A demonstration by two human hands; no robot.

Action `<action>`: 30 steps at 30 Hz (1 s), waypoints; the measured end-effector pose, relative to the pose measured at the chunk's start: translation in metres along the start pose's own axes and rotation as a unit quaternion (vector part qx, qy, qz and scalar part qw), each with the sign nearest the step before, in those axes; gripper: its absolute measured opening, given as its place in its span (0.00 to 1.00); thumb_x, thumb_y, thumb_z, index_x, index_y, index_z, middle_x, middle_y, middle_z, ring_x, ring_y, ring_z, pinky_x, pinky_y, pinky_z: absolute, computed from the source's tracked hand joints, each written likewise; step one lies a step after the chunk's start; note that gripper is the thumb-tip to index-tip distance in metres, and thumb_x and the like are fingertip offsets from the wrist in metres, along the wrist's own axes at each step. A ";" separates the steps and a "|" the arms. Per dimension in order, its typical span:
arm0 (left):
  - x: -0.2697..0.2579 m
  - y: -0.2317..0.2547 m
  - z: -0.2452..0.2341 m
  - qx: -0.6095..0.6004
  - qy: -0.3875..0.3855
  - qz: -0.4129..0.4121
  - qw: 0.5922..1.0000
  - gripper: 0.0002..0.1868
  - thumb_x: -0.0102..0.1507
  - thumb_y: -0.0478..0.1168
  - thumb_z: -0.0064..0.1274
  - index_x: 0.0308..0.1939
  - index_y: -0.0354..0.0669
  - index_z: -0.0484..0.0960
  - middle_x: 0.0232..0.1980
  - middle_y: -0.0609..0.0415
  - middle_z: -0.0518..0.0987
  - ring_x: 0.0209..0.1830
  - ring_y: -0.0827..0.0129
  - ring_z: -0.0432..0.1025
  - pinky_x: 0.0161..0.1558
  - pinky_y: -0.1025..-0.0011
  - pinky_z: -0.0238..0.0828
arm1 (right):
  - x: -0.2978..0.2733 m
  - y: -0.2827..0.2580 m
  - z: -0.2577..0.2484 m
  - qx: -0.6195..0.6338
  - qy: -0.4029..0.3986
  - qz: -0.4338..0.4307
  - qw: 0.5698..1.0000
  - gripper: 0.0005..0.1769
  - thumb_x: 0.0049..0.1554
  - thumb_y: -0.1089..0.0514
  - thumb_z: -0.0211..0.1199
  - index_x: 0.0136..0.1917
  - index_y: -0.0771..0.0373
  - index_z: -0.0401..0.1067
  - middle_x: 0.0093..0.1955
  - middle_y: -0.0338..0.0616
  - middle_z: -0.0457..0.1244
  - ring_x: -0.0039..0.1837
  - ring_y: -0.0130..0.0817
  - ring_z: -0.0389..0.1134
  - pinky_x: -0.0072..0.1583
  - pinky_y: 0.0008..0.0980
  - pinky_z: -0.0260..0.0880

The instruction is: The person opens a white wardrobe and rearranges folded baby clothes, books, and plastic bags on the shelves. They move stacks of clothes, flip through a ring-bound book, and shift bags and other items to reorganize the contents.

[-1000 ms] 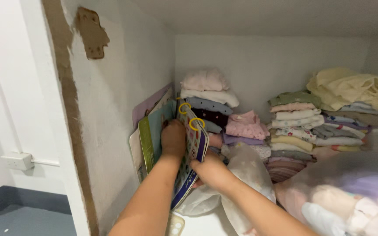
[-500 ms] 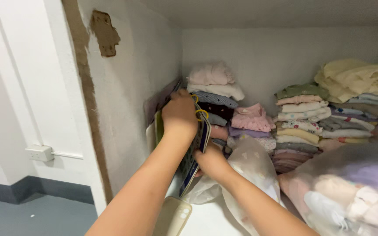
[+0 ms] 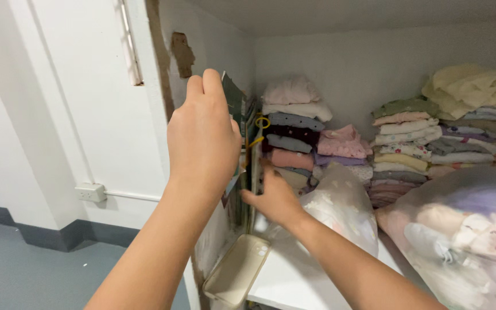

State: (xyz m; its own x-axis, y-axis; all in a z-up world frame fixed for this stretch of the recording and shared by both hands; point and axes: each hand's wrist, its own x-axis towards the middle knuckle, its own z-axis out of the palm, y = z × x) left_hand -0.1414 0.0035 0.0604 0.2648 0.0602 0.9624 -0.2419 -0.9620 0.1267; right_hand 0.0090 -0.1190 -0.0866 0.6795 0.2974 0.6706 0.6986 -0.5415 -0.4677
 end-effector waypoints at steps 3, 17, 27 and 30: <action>-0.008 -0.004 -0.021 -0.009 0.029 0.013 0.999 0.20 0.54 0.25 0.54 0.49 0.31 0.70 0.47 0.37 0.75 0.36 0.38 0.76 0.34 0.52 0.74 | 0.000 -0.003 -0.001 -0.013 -0.028 0.092 0.995 0.38 0.51 0.49 0.65 0.70 0.66 0.58 0.52 0.68 0.70 0.50 0.58 0.73 0.54 0.46 0.73; -0.049 0.002 -0.063 -0.201 -0.084 -0.008 0.976 0.21 0.54 0.27 0.51 0.52 0.37 0.76 0.44 0.43 0.78 0.36 0.52 0.75 0.40 0.59 0.71 | -0.029 -0.016 -0.084 0.613 -0.268 0.235 0.705 0.39 0.46 0.33 0.62 0.63 0.59 0.71 0.59 0.47 0.70 0.58 0.40 0.75 0.60 0.49 0.75; -0.149 -0.040 0.063 -0.404 -0.279 -0.341 0.802 0.48 0.61 0.42 0.63 0.75 0.49 0.45 0.62 0.42 0.71 0.56 0.62 0.72 0.57 0.65 0.71 | -0.110 0.044 -0.093 0.376 -0.103 0.191 0.901 0.29 0.49 0.59 0.73 0.63 0.65 0.70 0.57 0.41 0.71 0.58 0.30 0.72 0.61 0.35 0.71; -0.202 -0.035 0.098 -0.503 -0.226 -0.313 0.773 0.57 0.58 0.39 0.67 0.76 0.49 0.36 0.71 0.38 0.61 0.69 0.58 0.63 0.67 0.61 0.63 | -0.125 0.043 -0.077 0.293 -0.110 0.177 0.933 0.32 0.45 0.59 0.76 0.62 0.61 0.70 0.54 0.39 0.71 0.55 0.29 0.72 0.59 0.32 0.72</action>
State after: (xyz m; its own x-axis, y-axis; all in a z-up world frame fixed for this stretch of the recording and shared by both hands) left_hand -0.0954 -0.0012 -0.1620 0.8685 0.1118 0.4830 -0.4772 -0.0754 0.8755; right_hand -0.0636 -0.2397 -0.1465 0.8753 0.3702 0.3111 0.3810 -0.1318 -0.9151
